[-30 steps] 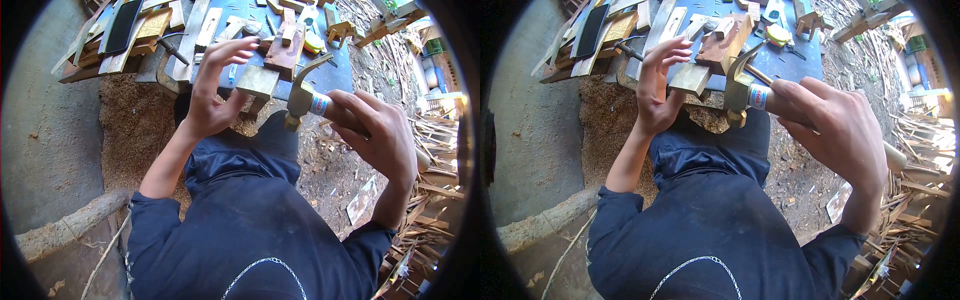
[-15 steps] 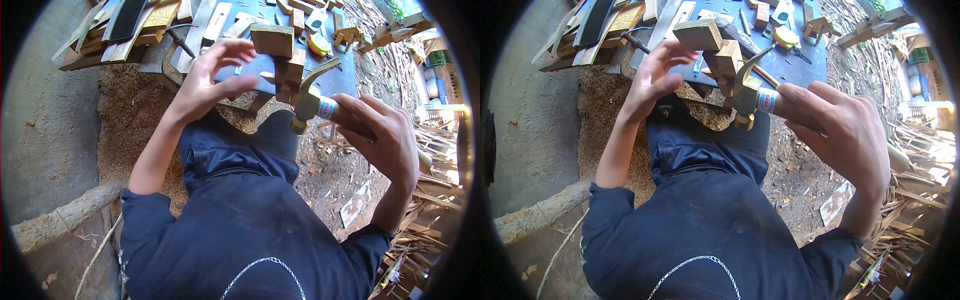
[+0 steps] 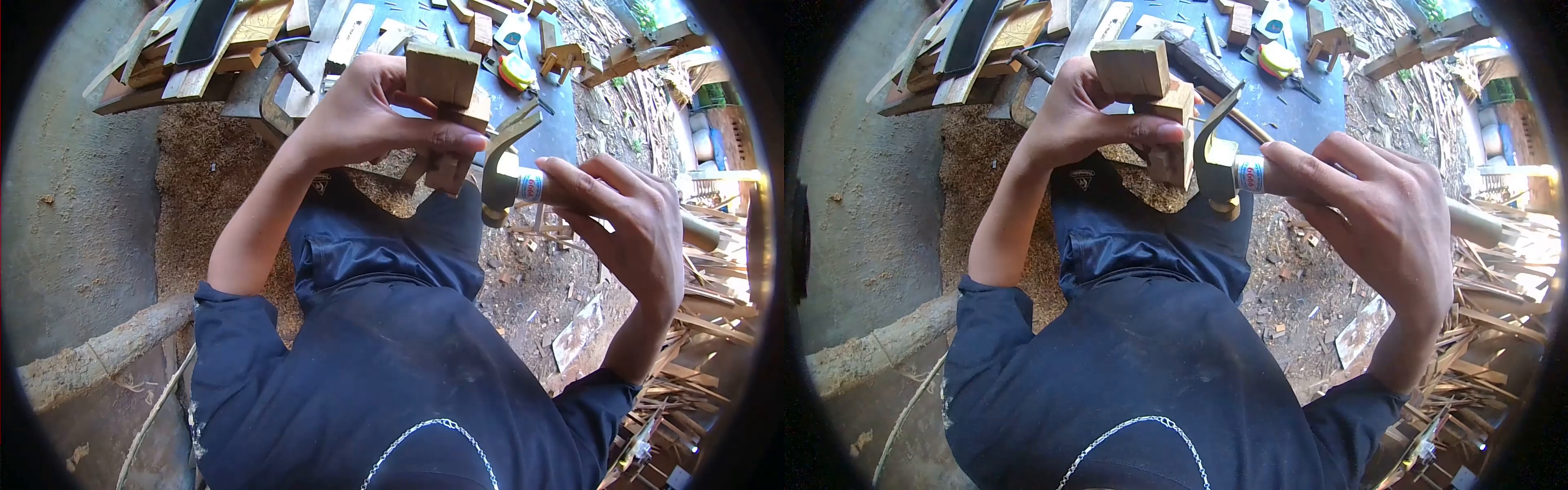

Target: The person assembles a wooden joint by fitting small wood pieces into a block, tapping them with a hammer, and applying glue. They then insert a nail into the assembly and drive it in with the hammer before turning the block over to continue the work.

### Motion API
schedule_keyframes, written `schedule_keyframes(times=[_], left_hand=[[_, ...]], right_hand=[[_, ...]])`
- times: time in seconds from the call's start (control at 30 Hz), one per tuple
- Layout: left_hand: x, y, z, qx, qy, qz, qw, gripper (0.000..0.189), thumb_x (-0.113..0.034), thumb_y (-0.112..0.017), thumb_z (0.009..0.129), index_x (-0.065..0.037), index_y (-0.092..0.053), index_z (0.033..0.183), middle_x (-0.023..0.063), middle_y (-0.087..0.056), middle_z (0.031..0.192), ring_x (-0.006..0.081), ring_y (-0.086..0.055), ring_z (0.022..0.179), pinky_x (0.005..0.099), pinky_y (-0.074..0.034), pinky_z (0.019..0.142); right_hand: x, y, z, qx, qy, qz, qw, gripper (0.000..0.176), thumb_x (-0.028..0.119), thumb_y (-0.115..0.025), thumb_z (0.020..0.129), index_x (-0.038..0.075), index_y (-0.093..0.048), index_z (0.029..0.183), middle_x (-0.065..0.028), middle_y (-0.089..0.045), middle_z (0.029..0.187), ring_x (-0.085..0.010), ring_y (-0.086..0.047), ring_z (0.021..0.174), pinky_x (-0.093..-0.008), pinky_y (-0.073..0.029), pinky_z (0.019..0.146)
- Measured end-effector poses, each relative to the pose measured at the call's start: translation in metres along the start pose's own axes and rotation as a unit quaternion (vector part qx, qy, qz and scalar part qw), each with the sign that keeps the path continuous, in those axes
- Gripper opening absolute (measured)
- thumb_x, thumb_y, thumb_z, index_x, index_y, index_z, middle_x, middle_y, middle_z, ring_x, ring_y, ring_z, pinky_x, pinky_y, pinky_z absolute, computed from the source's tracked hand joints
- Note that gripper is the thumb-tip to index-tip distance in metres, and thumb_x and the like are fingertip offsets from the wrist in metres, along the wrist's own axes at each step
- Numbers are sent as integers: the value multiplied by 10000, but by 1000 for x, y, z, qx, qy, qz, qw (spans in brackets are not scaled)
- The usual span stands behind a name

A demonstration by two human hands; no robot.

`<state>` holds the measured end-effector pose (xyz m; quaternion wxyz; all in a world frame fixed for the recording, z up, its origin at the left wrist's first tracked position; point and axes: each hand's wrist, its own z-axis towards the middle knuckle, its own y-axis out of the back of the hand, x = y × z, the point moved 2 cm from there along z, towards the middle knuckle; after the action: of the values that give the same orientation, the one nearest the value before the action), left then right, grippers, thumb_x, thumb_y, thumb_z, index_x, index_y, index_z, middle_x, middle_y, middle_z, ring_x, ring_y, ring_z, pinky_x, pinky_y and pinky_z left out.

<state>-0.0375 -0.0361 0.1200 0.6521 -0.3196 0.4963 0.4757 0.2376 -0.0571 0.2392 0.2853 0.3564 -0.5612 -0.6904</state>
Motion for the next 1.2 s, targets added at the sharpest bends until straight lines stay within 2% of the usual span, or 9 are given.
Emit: schedule_keyframes(times=[0.17,0.27,0.3,0.43,0.63,0.83,0.97,1.07,1.2], left_hand=[[3,2,1,20,-42,54,997,420,-103,-912,840,13,-742,1207,81,-801,1057,137,-761,958,301,-651,808],[4,-5,1,-61,8,-72,996,380,-134,-878,884,10,-744,1209,96,-804,1048,154,-779,919,300,-658,778],[0,-6,2,-82,6,-103,991,350,-230,-895,882,-27,-800,1151,82,-810,985,107,-766,867,244,-614,695],[-6,-7,1,-77,13,-102,992,345,-240,-870,910,-34,-797,1177,85,-812,944,110,-773,839,231,-594,661],[-4,-13,1,-91,8,-90,992,343,-256,-847,932,-30,-792,1183,88,-814,981,130,-785,881,251,-620,697],[1,-18,1,-106,7,-99,989,337,-252,-811,963,-26,-778,1210,106,-808,1057,170,-788,969,310,-660,811],[2,-25,0,-120,16,-120,985,345,-248,-807,966,-27,-767,1228,84,-804,1084,148,-773,982,307,-633,872],[4,-30,1,-142,6,-113,983,310,-222,-795,976,-25,-778,1214,102,-804,1081,164,-781,969,321,-662,820],[5,-32,1,-146,5,-139,979,296,-200,-790,979,-29,-779,1220,100,-800,1097,149,-768,967,324,-660,818]], right_hand=[[-2,0,1,5,3,15,1000,432,263,-830,850,346,-731,1262,52,-660,808,-146,-658,633,-343,-506,569],[-4,-5,3,-32,-22,59,998,462,235,-854,818,311,-742,1260,41,-678,830,-164,-683,666,-356,-515,583],[-5,-6,4,-47,-29,76,996,473,225,-863,806,299,-746,1258,37,-684,839,-170,-692,679,-361,-517,588],[-1,-9,4,-64,-28,47,996,494,193,-878,781,256,-751,1254,25,-696,865,-188,-705,716,-367,-525,608],[-3,-11,7,-49,-41,44,997,467,173,-862,797,201,-723,1242,-3,-709,943,-250,-706,875,-415,-544,797],[3,-26,13,-53,-31,70,996,395,46,-730,872,94,-626,1250,-78,-676,1064,-301,-689,983,-456,-544,867],[12,-37,20,-33,-34,44,998,426,-24,-632,821,59,-593,1236,-108,-612,1014,-306,-647,958,-452,-523,897],[16,-46,25,-47,-29,37,998,398,-19,-631,817,47,-593,1208,-112,-601,1000,-310,-630,948,-450,-509,912],[18,-47,30,-43,-27,11,999,461,290,-808,788,35,-586,1103,-103,-564,948,-275,-614,920,-419,-477,873]])
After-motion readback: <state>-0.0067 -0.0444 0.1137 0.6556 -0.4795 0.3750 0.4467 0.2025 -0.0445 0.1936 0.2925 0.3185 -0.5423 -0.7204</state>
